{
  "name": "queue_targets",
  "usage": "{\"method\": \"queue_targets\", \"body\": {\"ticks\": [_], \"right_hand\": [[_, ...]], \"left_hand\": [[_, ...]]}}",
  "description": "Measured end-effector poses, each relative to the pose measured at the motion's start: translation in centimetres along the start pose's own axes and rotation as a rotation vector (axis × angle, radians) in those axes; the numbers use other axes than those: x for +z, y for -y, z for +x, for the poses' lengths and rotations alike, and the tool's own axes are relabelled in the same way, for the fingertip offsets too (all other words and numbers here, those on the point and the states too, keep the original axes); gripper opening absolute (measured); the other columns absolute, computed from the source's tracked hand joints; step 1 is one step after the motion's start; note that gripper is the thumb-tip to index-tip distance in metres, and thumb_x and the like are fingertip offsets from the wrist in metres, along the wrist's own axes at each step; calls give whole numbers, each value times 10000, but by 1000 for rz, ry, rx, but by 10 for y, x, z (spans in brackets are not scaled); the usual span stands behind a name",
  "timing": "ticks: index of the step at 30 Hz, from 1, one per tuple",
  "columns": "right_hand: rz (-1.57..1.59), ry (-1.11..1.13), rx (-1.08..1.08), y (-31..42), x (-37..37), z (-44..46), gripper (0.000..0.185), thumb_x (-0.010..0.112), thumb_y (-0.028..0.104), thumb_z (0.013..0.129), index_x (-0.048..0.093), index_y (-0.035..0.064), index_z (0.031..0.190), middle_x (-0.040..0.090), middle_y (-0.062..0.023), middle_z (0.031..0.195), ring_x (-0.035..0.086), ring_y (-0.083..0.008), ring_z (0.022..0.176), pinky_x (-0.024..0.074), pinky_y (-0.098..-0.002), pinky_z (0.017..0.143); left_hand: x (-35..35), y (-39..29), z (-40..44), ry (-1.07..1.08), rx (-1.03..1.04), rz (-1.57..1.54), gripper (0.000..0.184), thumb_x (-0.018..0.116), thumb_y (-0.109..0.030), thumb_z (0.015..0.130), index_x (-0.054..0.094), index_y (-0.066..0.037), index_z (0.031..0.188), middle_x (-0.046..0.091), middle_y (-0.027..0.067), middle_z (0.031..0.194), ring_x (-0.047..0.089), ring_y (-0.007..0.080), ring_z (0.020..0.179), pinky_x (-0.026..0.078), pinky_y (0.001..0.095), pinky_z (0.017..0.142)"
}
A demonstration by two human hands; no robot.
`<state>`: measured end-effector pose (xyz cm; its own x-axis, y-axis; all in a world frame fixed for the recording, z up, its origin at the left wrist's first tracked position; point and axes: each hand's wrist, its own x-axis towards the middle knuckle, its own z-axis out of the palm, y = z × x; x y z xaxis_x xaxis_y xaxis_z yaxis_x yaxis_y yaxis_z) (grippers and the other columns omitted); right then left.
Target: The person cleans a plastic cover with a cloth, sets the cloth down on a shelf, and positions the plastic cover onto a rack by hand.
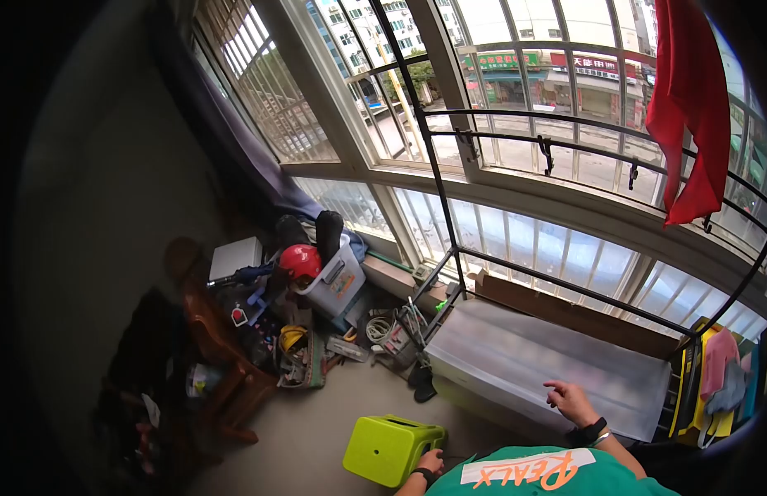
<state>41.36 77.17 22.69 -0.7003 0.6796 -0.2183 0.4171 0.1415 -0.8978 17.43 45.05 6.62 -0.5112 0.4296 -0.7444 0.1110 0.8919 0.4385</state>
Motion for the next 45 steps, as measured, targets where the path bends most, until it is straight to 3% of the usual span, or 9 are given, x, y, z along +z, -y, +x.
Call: {"method": "queue_targets", "body": {"ticks": [1, 4, 7, 11, 12, 19, 39, 42, 45], "right_hand": [[9, 20, 4, 1, 2, 0, 278, 530, 79, 900, 605, -7, 1154, 660, -66, 757, 616, -120, 681, 506, -265, 649], [22, 59, -1, 0, 9, 0, 278, 537, 103, 898, 614, 23, 1153, 672, -76, 771, 632, -143, 695, 505, -278, 656], [-36, 44, -15, -10, 12, -6, 285, 547, 150, 895, 625, 68, 1156, 687, -90, 790, 651, -184, 704, 506, -308, 665], [-170, -36, -97, -21, 18, -11, 304, 543, 189, 895, 616, 97, 1176, 686, -109, 824, 657, -242, 737, 510, -344, 692], [-179, -41, -91, -18, 17, -15, 303, 549, 197, 891, 620, 103, 1170, 686, -127, 847, 655, -283, 759, 513, -365, 704], [-165, -128, 41, -32, 22, -44, 334, 541, 221, 884, 605, 88, 1184, 661, -215, 981, 606, -403, 945, 478, -465, 844], [-108, -511, 405, -40, 61, -175, 347, 529, 223, 909, 577, 91, 1226, 660, -156, 1071, 628, -323, 988, 485, -410, 867], [132, -760, 345, 16, 13, -195, 462, 509, 141, 906, 453, 103, 1363, 673, -91, 845, 657, -182, 784, 502, -312, 772], [27, -1245, 37, 92, -56, -219, 732, 508, 37, 917, 54, 47, 1490, 601, -56, 782, 592, -119, 714, 495, -275, 715]], "left_hand": [[0, -2, 1, -13, 9, -8, 451, 524, -64, 852, 508, -114, 1300, 668, 96, 769, 624, 192, 550, 524, 347, 522], [-9, -5, 1, -22, -8, -76, 546, 668, -203, 736, 556, -100, 1260, 637, 181, 1135, 611, 308, 1061, 474, 395, 922], [-9, 7, 14, -16, 32, 28, 491, 596, -80, 835, 489, -103, 1313, 668, 94, 806, 623, 188, 531, 514, 325, 480], [4, 77, 74, -30, 331, 297, 536, 690, -272, 760, 559, -70, 1239, 662, 184, 1044, 657, 298, 941, 523, 385, 831], [-1, 73, 70, 46, 245, 213, 585, 713, -346, 713, 583, -76, 1216, 633, 204, 1127, 578, 321, 1115, 452, 382, 956], [7, 15, 109, 347, 265, 237, 609, 705, -362, 725, 545, -85, 1243, 595, 200, 1168, 544, 326, 1141, 435, 381, 971], [104, -215, 187, 750, 580, 673, 684, 684, -405, 757, 436, -109, 1321, 484, 189, 1286, 447, 341, 1216, 386, 378, 1014], [122, -227, 185, 782, 612, 720, 695, 681, -411, 762, 420, -113, 1333, 467, 187, 1303, 433, 344, 1227, 379, 378, 1020], [138, -236, 177, 806, 640, 767, 707, 678, -417, 767, 403, -117, 1345, 451, 185, 1321, 418, 346, 1238, 372, 377, 1027]]}}
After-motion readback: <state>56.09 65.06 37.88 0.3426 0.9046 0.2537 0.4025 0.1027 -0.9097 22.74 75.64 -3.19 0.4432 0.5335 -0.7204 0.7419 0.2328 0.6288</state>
